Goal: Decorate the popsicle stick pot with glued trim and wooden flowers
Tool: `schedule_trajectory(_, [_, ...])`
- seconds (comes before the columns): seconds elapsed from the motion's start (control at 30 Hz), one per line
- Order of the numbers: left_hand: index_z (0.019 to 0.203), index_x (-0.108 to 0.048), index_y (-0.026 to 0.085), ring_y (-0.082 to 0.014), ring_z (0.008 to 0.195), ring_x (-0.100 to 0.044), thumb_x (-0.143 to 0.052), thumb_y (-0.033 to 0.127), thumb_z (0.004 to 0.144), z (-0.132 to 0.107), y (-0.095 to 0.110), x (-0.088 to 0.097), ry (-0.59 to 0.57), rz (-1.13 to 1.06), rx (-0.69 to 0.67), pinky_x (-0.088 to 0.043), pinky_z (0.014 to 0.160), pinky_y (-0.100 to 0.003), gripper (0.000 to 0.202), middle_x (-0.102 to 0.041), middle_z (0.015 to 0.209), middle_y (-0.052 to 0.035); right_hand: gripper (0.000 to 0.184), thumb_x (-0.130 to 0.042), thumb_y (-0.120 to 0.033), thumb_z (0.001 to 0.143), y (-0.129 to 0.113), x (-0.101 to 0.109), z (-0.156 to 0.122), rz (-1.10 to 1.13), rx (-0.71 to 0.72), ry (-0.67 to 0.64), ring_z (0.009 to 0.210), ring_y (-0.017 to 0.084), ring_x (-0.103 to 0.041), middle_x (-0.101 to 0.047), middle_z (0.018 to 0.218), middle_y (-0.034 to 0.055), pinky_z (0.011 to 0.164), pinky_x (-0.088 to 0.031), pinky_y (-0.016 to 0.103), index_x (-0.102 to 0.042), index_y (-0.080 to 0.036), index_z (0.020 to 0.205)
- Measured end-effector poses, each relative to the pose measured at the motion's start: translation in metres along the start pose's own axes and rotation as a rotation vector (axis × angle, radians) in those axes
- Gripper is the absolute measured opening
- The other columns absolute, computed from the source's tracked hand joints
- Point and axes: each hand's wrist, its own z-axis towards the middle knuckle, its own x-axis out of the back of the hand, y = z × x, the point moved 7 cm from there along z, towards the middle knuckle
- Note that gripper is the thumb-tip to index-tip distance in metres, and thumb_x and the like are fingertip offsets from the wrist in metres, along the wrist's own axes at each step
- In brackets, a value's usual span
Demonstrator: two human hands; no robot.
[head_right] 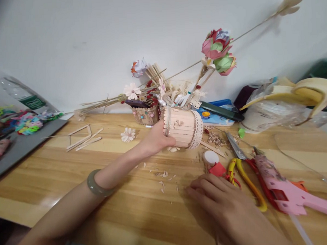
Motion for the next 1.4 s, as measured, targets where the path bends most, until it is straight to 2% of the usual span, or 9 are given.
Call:
schedule_trajectory(0.2, [0.107,-0.054,0.008,-0.0235,0.104,-0.06,-0.053,0.0,0.053,0.0,0.003,-0.001,-0.003,0.02,0.013,-0.044,0.093,-0.034,0.054,-0.064,0.114,-0.0112,0.028,-0.042,-0.019,0.086,0.002,-0.012,0.014,-0.072,-0.074,-0.133,0.084,0.019,-0.058,-0.062,0.094,0.006,0.071,-0.05,0.035,-0.059,-0.024,0.107])
schedule_trajectory(0.37, [0.103,-0.055,0.007,-0.0236,0.103,-0.06,-0.052,-0.002,0.052,0.001,0.002,-0.003,-0.023,0.005,0.028,-0.044,0.092,-0.034,0.052,-0.065,0.112,-0.0131,0.037,-0.038,-0.01,0.078,0.005,-0.002,0.005,-0.311,-0.027,0.025,0.102,0.027,-0.054,-0.062,0.107,0.0111,0.082,-0.046,0.046,-0.061,-0.017,0.107])
schedule_trajectory(0.53, [0.106,-0.053,0.008,-0.0234,0.107,-0.058,-0.052,-0.002,0.053,0.001,0.002,-0.003,-0.024,-0.014,0.034,-0.043,0.094,-0.034,0.054,-0.062,0.117,-0.0134,0.036,-0.036,-0.014,0.083,0.0,-0.008,0.008,-0.231,0.007,-0.048,0.09,0.021,-0.058,-0.064,0.102,0.0069,0.077,-0.049,0.039,-0.058,-0.021,0.111])
schedule_trajectory(0.67, [0.104,-0.055,0.009,-0.022,0.103,-0.06,-0.054,-0.001,0.055,-0.001,0.001,-0.002,-0.017,0.022,0.022,-0.044,0.092,-0.034,0.05,-0.065,0.111,-0.0108,0.04,-0.034,-0.01,0.08,0.003,-0.004,0.015,-0.314,-0.037,-0.003,0.095,0.025,-0.057,-0.063,0.105,0.0116,0.076,-0.048,0.042,-0.057,-0.017,0.112])
schedule_trajectory(0.83, [0.102,-0.056,0.01,-0.0213,0.102,-0.061,-0.054,-0.002,0.056,0.0,-0.002,-0.001,-0.022,0.05,0.008,-0.046,0.09,-0.033,0.048,-0.066,0.11,-0.0101,0.041,-0.034,-0.01,0.08,0.003,-0.006,0.018,-0.325,-0.033,-0.04,0.093,0.023,-0.056,-0.063,0.104,0.0088,0.078,-0.047,0.04,-0.055,-0.019,0.114])
schedule_trajectory(0.93, [0.102,-0.056,0.01,-0.0213,0.101,-0.061,-0.054,-0.002,0.056,0.001,-0.003,-0.002,-0.032,0.044,-0.005,-0.046,0.089,-0.032,0.047,-0.066,0.109,-0.0099,0.042,-0.03,-0.005,0.078,0.003,-0.002,0.019,-0.4,-0.056,0.04,0.093,0.026,-0.056,-0.062,0.1,0.0131,0.074,-0.047,0.041,-0.058,-0.014,0.108])
schedule_trajectory(1.1, [0.104,-0.054,0.008,-0.0211,0.102,-0.061,-0.055,-0.002,0.057,0.001,-0.002,-0.002,-0.033,0.04,-0.006,-0.046,0.09,-0.032,0.049,-0.064,0.113,-0.0121,0.039,-0.04,-0.012,0.081,0.005,-0.018,0.027,-0.298,-0.023,-0.065,0.089,0.022,-0.055,-0.061,0.101,0.0054,0.075,-0.046,0.037,-0.053,-0.024,0.116])
schedule_trajectory(1.17, [0.105,-0.054,0.009,-0.0208,0.102,-0.061,-0.055,-0.003,0.057,0.001,-0.001,-0.002,-0.023,0.052,-0.003,-0.046,0.09,-0.031,0.05,-0.064,0.113,-0.0116,0.039,-0.043,-0.011,0.08,0.014,-0.023,0.028,-0.328,-0.041,-0.07,0.086,0.022,-0.054,-0.061,0.098,0.0056,0.071,-0.047,0.036,-0.053,-0.022,0.116])
schedule_trajectory(1.4, [0.105,-0.055,0.007,-0.022,0.102,-0.06,-0.055,-0.001,0.058,0.001,-0.001,-0.003,-0.046,0.061,-0.016,-0.045,0.09,-0.031,0.049,-0.065,0.111,-0.0126,0.025,-0.039,-0.004,0.074,0.035,-0.015,0.018,-0.408,-0.113,-0.016,0.077,0.023,-0.054,-0.06,0.08,0.0089,0.065,-0.045,0.035,-0.058,-0.017,0.083])
